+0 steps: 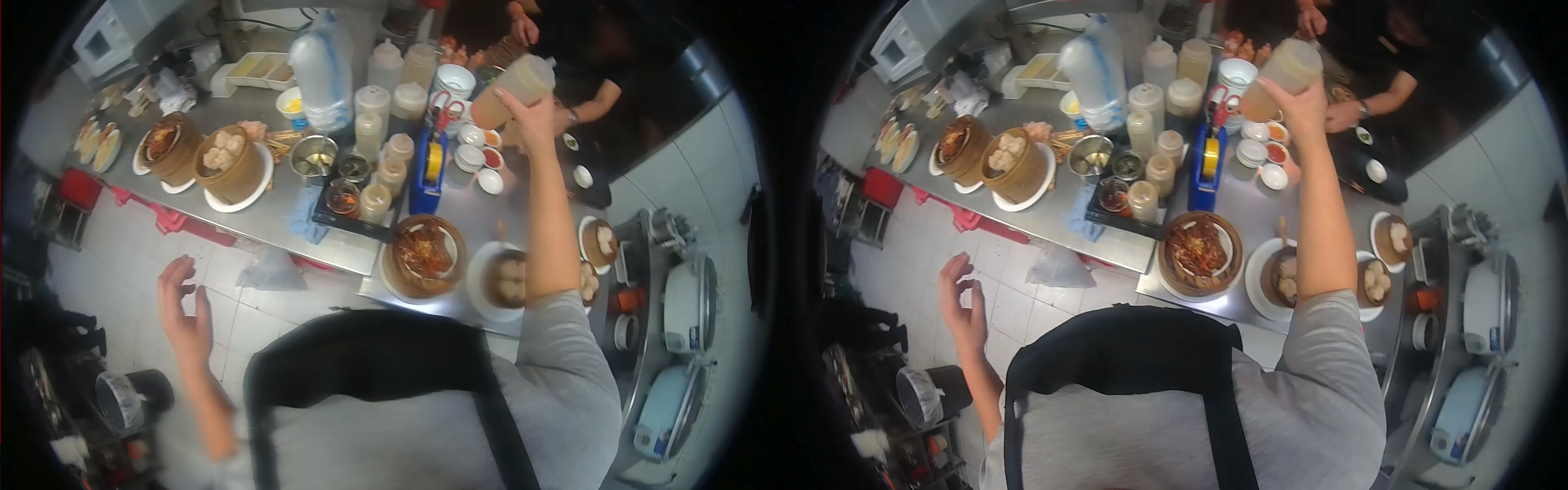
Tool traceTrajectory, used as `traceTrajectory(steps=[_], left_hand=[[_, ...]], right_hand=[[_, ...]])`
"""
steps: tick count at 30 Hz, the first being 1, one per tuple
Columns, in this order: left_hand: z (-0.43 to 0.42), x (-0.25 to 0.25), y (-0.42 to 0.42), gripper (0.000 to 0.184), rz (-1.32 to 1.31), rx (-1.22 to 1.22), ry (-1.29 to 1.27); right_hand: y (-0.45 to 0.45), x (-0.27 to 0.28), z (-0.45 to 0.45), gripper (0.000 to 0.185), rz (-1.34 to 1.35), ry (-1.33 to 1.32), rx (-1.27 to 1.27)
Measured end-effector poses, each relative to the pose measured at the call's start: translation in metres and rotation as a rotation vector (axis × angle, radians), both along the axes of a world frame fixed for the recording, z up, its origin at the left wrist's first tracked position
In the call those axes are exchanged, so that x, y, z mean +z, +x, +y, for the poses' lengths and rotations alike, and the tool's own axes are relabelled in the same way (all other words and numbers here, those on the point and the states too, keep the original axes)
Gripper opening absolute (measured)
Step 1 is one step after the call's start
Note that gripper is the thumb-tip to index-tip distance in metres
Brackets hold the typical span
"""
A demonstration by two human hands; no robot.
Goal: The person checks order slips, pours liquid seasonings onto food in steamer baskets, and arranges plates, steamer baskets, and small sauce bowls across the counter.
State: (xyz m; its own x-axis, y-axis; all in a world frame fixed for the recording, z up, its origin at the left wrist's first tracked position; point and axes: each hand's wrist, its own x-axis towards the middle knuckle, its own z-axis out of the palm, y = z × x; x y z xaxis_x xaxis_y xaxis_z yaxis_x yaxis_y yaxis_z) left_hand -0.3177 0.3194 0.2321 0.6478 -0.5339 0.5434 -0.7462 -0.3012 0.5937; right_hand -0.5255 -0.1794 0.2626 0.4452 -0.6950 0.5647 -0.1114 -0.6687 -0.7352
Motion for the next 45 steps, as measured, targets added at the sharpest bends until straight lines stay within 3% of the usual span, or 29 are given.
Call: traceTrajectory(steps=[2,3,5,8,11,15,16,19,22,28,31,45], left_hand=[[0.001,-0.002,0.006,0.042,0.002,-0.021,-0.005],[0.002,-0.005,0.009,0.042,0.0,-0.026,-0.009],[-0.002,-0.009,0.013,0.042,0.006,-0.056,-0.015],[-0.008,-0.009,0.012,0.042,0.004,-0.079,-0.004],[-0.012,-0.01,0.011,0.042,0.003,-0.091,0.002],[-0.009,-0.014,0.011,0.041,0.01,-0.088,0.047],[-0.007,-0.014,0.01,0.041,0.009,-0.084,0.066],[-0.006,-0.014,0.004,0.04,0.013,-0.038,0.039],[-0.002,-0.019,0.003,0.04,0.018,-0.025,0.056],[-0.004,-0.018,0.0,0.04,0.001,-0.013,0.067],[-0.004,-0.018,0.0,0.04,0.005,-0.013,0.064],[0.003,-0.022,0.006,0.039,0.013,0.002,0.079]], right_hand=[[-0.029,-0.009,0.003,0.056,0.163,-0.022,-0.265],[-0.047,-0.029,-0.019,0.055,0.345,-0.027,-0.174],[-0.067,-0.065,-0.037,0.06,0.002,0.385,0.099],[-0.083,-0.098,-0.045,0.06,0.033,0.218,-0.231],[-0.097,-0.122,-0.056,0.062,0.061,0.453,-0.143],[-0.11,-0.15,-0.065,0.068,0.857,0.082,-0.356],[-0.111,-0.161,-0.065,0.075,0.977,0.049,-0.46],[-0.111,-0.157,-0.049,0.074,1.349,0.056,-0.455],[-0.098,-0.138,-0.03,0.062,1.596,0.04,-0.511],[-0.09,-0.14,-0.042,0.035,1.664,-0.358,-0.494],[-0.08,-0.129,-0.04,0.031,1.731,-0.407,-0.447],[-0.065,-0.118,-0.04,0.037,1.785,-0.354,-0.408]])
